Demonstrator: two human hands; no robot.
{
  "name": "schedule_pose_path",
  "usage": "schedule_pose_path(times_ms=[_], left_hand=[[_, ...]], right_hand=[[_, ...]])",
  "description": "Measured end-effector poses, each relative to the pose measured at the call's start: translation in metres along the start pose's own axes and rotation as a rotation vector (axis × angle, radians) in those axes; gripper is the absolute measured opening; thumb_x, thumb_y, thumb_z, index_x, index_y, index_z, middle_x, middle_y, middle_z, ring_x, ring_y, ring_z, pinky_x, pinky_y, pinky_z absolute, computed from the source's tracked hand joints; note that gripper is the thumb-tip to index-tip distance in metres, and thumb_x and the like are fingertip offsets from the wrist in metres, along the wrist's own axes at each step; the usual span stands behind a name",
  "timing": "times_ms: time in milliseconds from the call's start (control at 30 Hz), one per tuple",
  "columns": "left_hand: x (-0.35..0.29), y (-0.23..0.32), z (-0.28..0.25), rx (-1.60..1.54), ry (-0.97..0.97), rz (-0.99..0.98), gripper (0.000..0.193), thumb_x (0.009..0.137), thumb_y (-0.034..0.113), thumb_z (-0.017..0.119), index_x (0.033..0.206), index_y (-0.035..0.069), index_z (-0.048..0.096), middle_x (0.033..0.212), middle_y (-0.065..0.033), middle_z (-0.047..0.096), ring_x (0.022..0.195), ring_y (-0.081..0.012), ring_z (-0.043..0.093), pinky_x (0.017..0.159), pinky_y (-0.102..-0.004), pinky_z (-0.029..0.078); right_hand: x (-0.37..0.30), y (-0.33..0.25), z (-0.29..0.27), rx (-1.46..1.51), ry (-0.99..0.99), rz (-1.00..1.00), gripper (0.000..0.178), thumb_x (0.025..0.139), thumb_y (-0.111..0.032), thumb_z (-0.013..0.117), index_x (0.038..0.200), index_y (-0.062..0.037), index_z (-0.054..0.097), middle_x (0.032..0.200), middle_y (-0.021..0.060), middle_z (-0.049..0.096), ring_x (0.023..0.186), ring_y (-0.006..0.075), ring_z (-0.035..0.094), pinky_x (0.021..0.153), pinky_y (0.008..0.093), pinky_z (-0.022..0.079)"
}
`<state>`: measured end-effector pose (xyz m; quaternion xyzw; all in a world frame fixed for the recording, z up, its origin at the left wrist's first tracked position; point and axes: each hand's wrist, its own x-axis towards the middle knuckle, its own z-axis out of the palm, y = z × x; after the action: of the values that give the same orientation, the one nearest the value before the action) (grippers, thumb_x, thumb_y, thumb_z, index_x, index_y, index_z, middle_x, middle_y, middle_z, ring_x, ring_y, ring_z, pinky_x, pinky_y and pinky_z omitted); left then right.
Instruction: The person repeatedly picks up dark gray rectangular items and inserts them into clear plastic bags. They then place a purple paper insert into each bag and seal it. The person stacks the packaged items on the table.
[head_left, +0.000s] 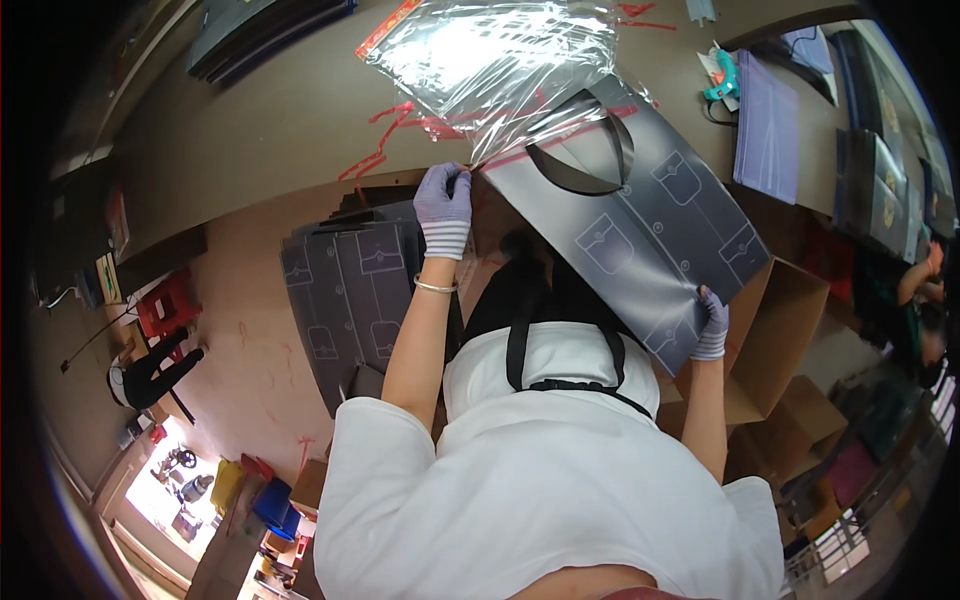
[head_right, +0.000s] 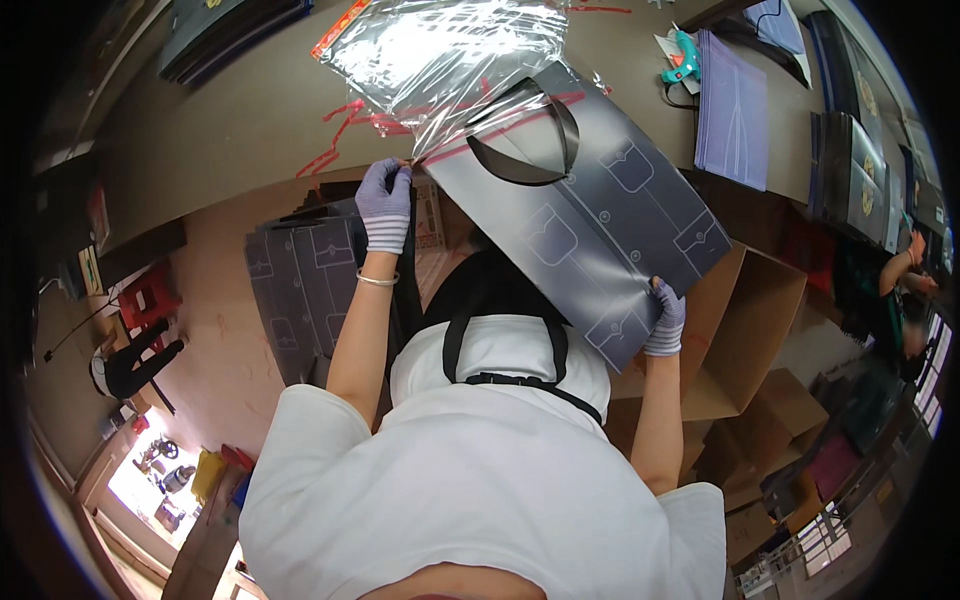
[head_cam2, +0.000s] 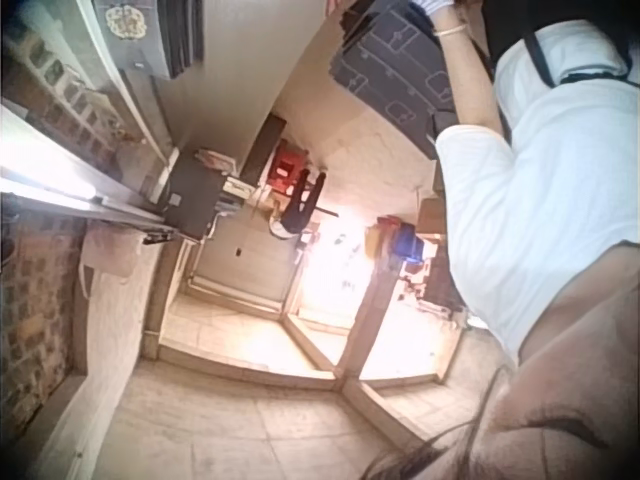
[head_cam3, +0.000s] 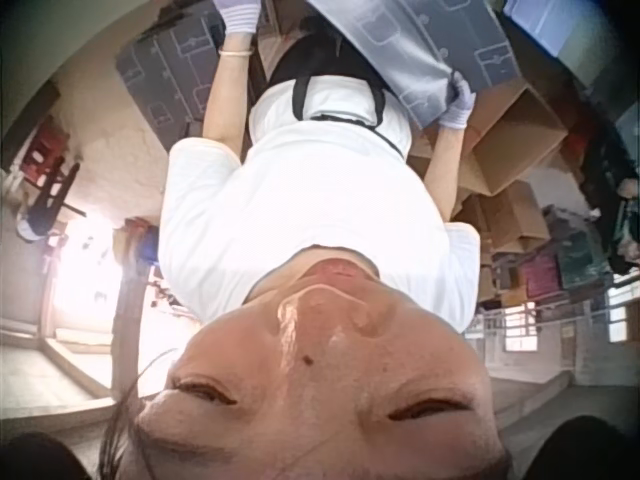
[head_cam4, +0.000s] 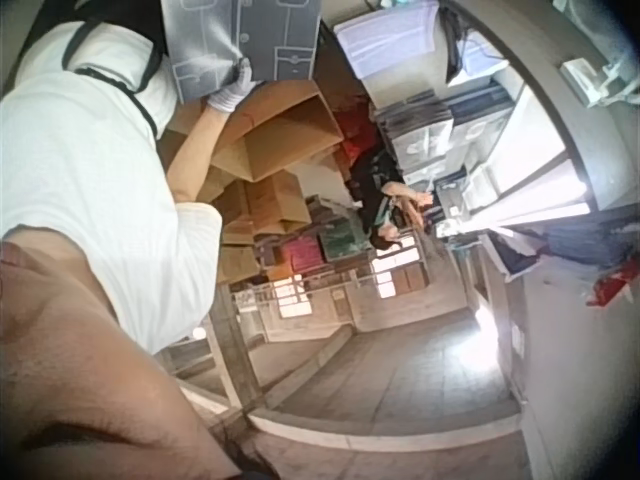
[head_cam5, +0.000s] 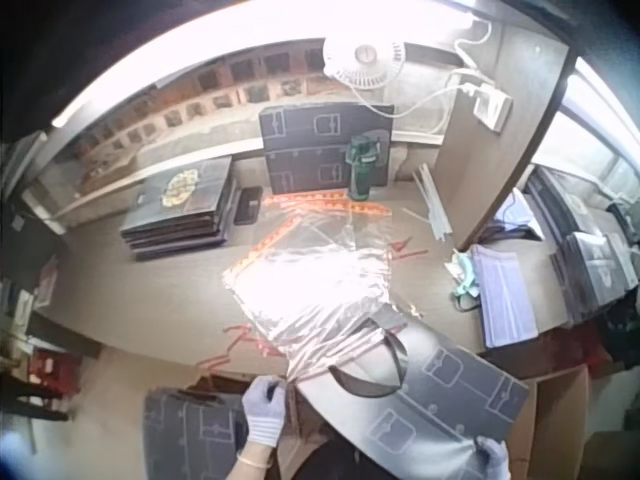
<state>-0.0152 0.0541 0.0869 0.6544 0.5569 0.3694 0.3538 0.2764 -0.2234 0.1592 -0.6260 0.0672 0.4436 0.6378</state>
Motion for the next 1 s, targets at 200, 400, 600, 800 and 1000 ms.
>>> schedule_pose_path(times_ms=[200, 400, 600, 800, 1000], left_hand=[[-0.012, 0.012, 0.005, -0.081, -0.082, 0.013, 0.009, 0.075, 0.001, 0.061, 0.083, -0.002, 0.059, 0.079, -0.0110, 0.059, 0.070, -0.0183, 0.058, 0.067, -0.0263, 0.046], [-0.028, 0.028, 0.013, -0.164, -0.164, 0.149, 0.009, 0.074, -0.001, 0.061, 0.082, -0.002, 0.059, 0.079, -0.0078, 0.059, 0.072, -0.0142, 0.057, 0.067, -0.0248, 0.046], [-0.009, 0.006, 0.038, -0.817, -0.208, -0.766, 0.029, 0.088, 0.022, 0.053, 0.106, -0.001, 0.052, 0.091, -0.0117, 0.061, 0.076, -0.0167, 0.059, 0.067, -0.0274, 0.050], [0.044, -0.050, 0.074, -0.612, -0.153, -0.746, 0.022, 0.077, 0.020, 0.066, 0.079, -0.002, 0.063, 0.070, -0.0084, 0.062, 0.062, -0.0121, 0.055, 0.055, -0.0256, 0.045], [0.076, -0.034, 0.078, 0.041, -0.125, -0.625, 0.058, 0.064, 0.032, 0.076, 0.094, -0.014, 0.057, 0.082, -0.0193, 0.063, 0.069, -0.0202, 0.062, 0.057, -0.0300, 0.048]], right_hand=[[-0.005, 0.002, 0.010, -0.072, 0.133, -0.070, 0.016, 0.073, -0.012, 0.062, 0.086, -0.0025, 0.062, 0.078, 0.0025, 0.059, 0.074, 0.0132, 0.056, 0.072, 0.0250, 0.044], [0.019, 0.037, -0.021, -0.112, 0.034, -0.129, 0.038, 0.072, -0.010, 0.063, 0.107, -0.0044, 0.052, 0.092, 0.0039, 0.056, 0.086, 0.0151, 0.055, 0.074, 0.0292, 0.047], [0.045, 0.072, -0.026, 0.039, -0.080, 0.015, 0.040, 0.073, -0.012, 0.068, 0.107, -0.0038, 0.051, 0.096, 0.0040, 0.055, 0.083, 0.0153, 0.056, 0.074, 0.0300, 0.048], [0.068, 0.044, 0.000, -0.762, -0.386, 0.736, 0.032, 0.079, -0.029, 0.065, 0.096, -0.0018, 0.057, 0.083, 0.0107, 0.062, 0.078, 0.0229, 0.062, 0.054, 0.0334, 0.053], [0.199, -0.021, 0.067, -0.795, -0.333, -0.179, 0.021, 0.083, -0.020, 0.052, 0.080, -0.0006, 0.061, 0.068, 0.0099, 0.062, 0.059, 0.0137, 0.057, 0.057, 0.0273, 0.045]])
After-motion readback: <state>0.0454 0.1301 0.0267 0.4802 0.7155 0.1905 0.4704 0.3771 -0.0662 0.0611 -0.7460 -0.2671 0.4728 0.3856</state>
